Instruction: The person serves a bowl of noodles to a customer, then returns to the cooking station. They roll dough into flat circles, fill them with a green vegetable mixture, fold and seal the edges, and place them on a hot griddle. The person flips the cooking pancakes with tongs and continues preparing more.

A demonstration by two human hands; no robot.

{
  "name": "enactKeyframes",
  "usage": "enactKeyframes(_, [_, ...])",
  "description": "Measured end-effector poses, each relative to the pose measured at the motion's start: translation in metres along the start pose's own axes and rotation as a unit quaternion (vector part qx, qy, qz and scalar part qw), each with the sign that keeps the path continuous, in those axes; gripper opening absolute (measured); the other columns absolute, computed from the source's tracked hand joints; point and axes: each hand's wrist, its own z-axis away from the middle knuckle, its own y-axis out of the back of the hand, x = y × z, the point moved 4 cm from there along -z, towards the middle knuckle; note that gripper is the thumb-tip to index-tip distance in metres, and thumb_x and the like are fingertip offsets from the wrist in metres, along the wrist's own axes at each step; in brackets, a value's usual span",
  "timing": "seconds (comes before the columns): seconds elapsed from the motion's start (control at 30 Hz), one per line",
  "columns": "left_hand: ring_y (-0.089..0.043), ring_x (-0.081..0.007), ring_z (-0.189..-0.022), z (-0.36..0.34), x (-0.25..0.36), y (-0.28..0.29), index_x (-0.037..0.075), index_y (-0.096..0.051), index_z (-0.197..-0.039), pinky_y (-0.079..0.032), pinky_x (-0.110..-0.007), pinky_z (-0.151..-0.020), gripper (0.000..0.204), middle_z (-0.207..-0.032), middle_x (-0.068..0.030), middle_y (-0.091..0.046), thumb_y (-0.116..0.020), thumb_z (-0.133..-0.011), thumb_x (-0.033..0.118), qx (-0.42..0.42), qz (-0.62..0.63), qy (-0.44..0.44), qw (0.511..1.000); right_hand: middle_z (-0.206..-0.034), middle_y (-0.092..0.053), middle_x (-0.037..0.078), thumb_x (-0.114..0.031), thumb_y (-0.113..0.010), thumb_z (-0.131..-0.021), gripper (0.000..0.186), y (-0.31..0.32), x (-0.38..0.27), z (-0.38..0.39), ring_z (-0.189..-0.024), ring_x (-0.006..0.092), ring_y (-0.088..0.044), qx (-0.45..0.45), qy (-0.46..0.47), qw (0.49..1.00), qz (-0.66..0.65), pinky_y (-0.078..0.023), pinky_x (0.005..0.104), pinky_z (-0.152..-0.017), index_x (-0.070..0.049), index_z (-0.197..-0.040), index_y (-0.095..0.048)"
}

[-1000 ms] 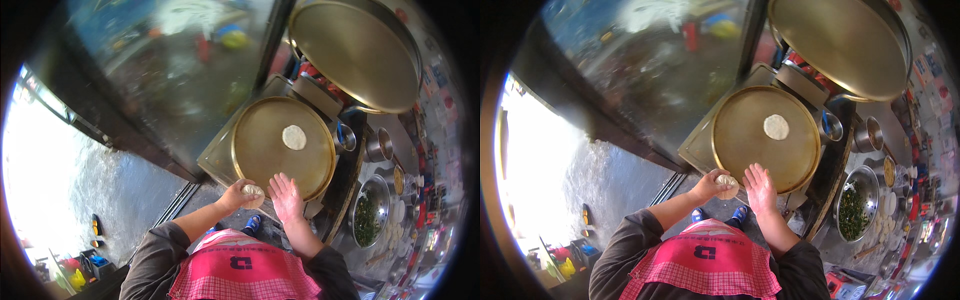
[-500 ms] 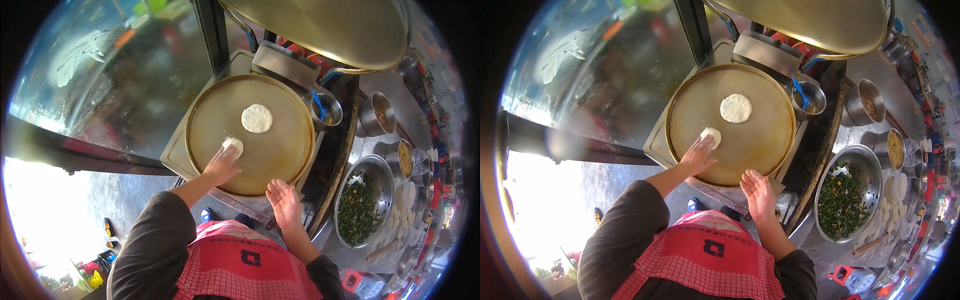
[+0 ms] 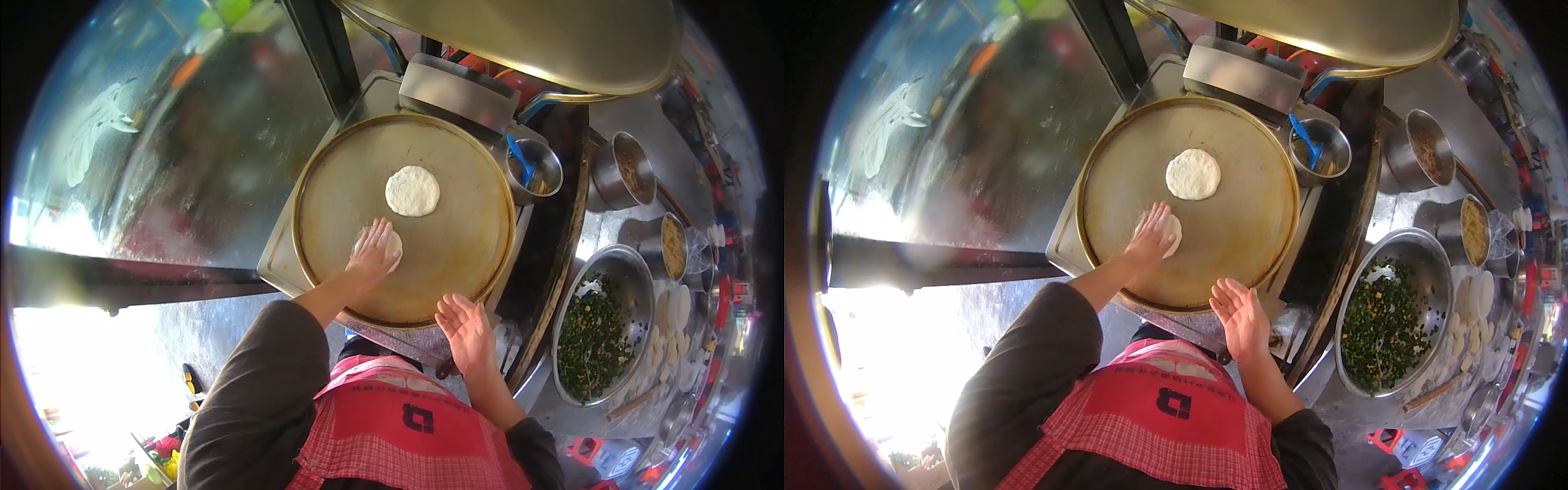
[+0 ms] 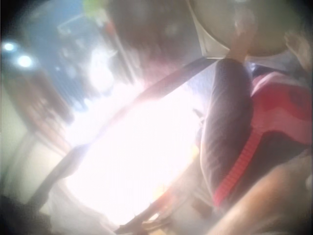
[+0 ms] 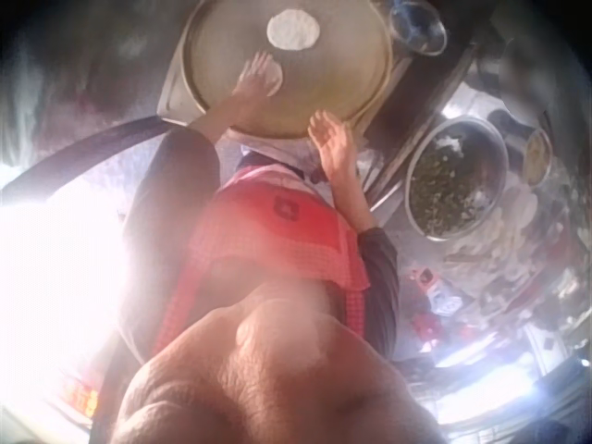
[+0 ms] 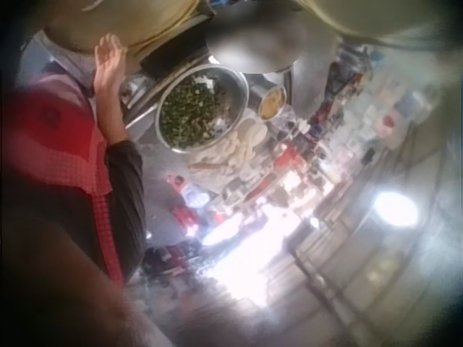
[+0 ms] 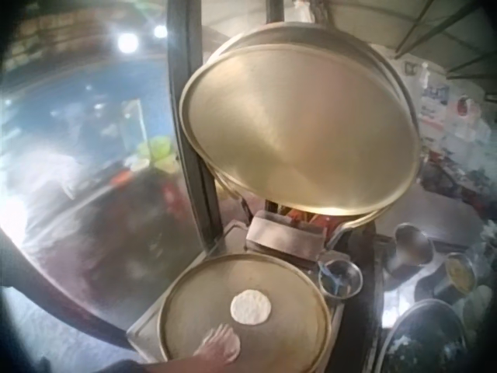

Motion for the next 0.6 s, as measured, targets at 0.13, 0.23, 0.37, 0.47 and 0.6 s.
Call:
enactKeyframes(0.13, [-0.012,-0.0272,-0.147,-0.001,0.010,0.008,0.001,-0.021,-0.150,-0.010,-0.042,-0.120,0.070,-0.158,-0.0125,-0.020,-0.041,-0.097,0.043,-0.075,-0.186,-0.171,0.965,-0.134,-0.049,0.019,-0.046,-0.045,-0.099,0.058,0.002,0.004,-0.003,-0.125,0.0310,-0.047,0.023,0.006,1.000,0.003,-0.038,0.0435,-0.108,0.003,-0.128,-0.049])
enactKeyframes(0.23, [-0.011,-0.0271,-0.148,-0.011,0.012,0.007,0.001,-0.021,-0.150,-0.010,-0.042,-0.120,0.070,-0.158,-0.0126,-0.020,-0.044,-0.097,0.039,-0.054,-0.233,-0.174,0.955,-0.133,-0.050,0.019,-0.046,-0.046,-0.098,0.057,-0.003,0.012,-0.007,-0.125,0.0311,-0.047,0.036,0.008,0.999,0.001,-0.038,0.0436,-0.107,0.003,-0.128,-0.049])
enactKeyframes(0.37, [-0.011,-0.0262,-0.148,0.008,-0.003,-0.005,0.002,-0.019,-0.150,-0.008,-0.043,-0.120,0.071,-0.158,-0.0116,-0.019,-0.044,-0.096,0.041,-0.010,-0.030,-0.032,0.999,-0.132,-0.051,0.018,-0.046,-0.046,-0.098,0.057,-0.026,0.016,-0.007,-0.124,0.0310,-0.048,0.016,0.009,1.000,-0.005,-0.039,0.0433,-0.107,0.002,-0.128,-0.050])
enactKeyframes(0.47, [-0.013,-0.0258,-0.147,0.012,-0.004,0.003,0.002,-0.023,-0.150,-0.011,-0.044,-0.119,0.071,-0.158,-0.0116,-0.020,-0.043,-0.096,0.044,-0.027,-0.102,-0.128,0.986,-0.131,-0.051,0.018,-0.047,-0.045,-0.098,0.057,-0.029,0.014,-0.013,-0.123,0.0307,-0.049,0.016,0.011,1.000,0.007,-0.039,0.0430,-0.107,0.002,-0.128,-0.050])
enactKeyframes(0.6, [-0.013,-0.0251,-0.147,-0.004,0.003,0.013,0.002,-0.024,-0.149,-0.013,-0.042,-0.119,0.072,-0.157,-0.0114,-0.021,-0.047,-0.095,0.043,-0.037,-0.212,-0.220,0.952,-0.131,-0.052,0.018,-0.047,-0.045,-0.098,0.058,-0.026,0.017,-0.014,-0.123,0.0303,-0.050,0.037,0.019,0.999,0.013,-0.039,0.0428,-0.106,0.002,-0.128,-0.049])
